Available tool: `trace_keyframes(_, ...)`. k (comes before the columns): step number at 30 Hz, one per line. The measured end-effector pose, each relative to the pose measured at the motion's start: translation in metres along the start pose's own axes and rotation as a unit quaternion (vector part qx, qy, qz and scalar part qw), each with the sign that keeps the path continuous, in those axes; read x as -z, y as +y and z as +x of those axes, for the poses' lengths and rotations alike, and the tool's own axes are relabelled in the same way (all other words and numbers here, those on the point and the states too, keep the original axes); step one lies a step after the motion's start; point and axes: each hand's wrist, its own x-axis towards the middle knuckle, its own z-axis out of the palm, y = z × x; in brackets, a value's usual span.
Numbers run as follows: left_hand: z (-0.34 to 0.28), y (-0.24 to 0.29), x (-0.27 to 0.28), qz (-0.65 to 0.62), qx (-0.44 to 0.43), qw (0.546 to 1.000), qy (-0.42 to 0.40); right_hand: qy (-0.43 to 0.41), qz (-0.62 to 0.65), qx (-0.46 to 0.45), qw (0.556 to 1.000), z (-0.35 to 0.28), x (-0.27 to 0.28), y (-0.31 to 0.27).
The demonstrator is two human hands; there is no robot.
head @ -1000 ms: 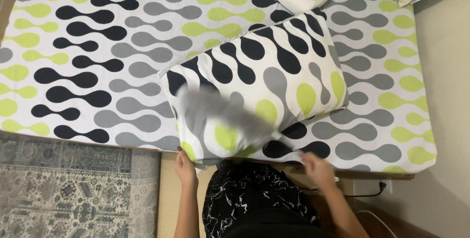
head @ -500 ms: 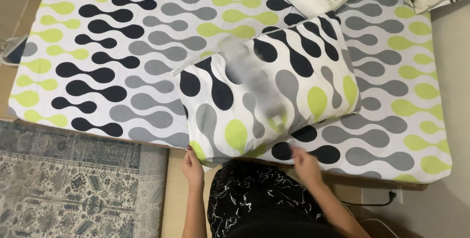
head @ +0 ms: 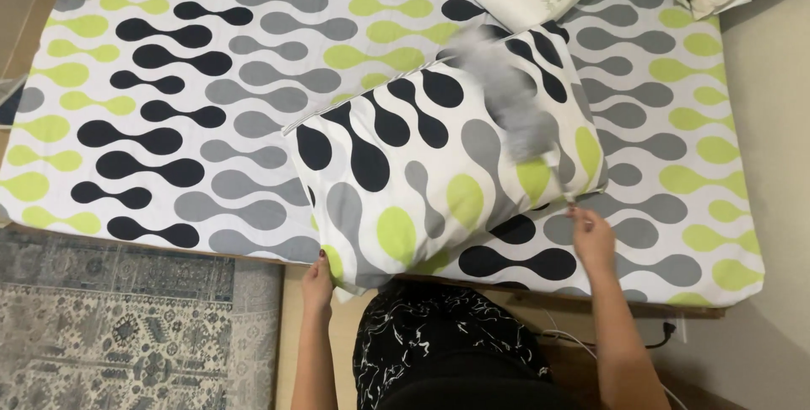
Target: Dusting a pillow and then removing and folding its pillowcase.
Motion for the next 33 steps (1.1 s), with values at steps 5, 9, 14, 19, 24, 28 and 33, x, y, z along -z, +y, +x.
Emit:
trace_keyframes(5, 0.022, -0.006, -0.002, 0.045, 0.005, 0.997, -0.070, 0.158, -0.020, -0.009, 0.987, 0.014, -0.003, 0.037)
trace_keyframes(9, 0.002, 0.035, -0.011, 0.017, 0.043, 0.996, -0.078, 0.097, -0.024, 0.029, 0.995, -0.031, -0.043, 0.018)
trace_keyframes(14, 0.019, 0.063, -0.033, -0.022, 0.012, 0.999, -0.039, -0.102, 0.018, 0.183, 0.978, -0.120, -0.102, -0.050)
trace_keyframes(19, 0.083, -0.013, -0.037, 0.220, -0.192, 0.955, 0.045, -0.275, -0.093, 0.302, 0.908, -0.122, -0.107, -0.089)
trace_keyframes(24, -0.008, 0.050, -0.050, 0.326, -0.214, 0.906, 0.163, -0.166, -0.182, 0.267, 0.932, -0.074, -0.060, -0.131)
trace_keyframes(28, -0.026, 0.059, -0.048, 0.324, -0.180, 0.916, 0.155, -0.046, -0.120, 0.226, 0.966, 0.001, -0.049, -0.066)
trace_keyframes(33, -0.054, 0.077, -0.065, 0.284, -0.249, 0.919, 0.113, 0.036, 0.030, 0.084, 0.995, 0.032, -0.059, -0.015)
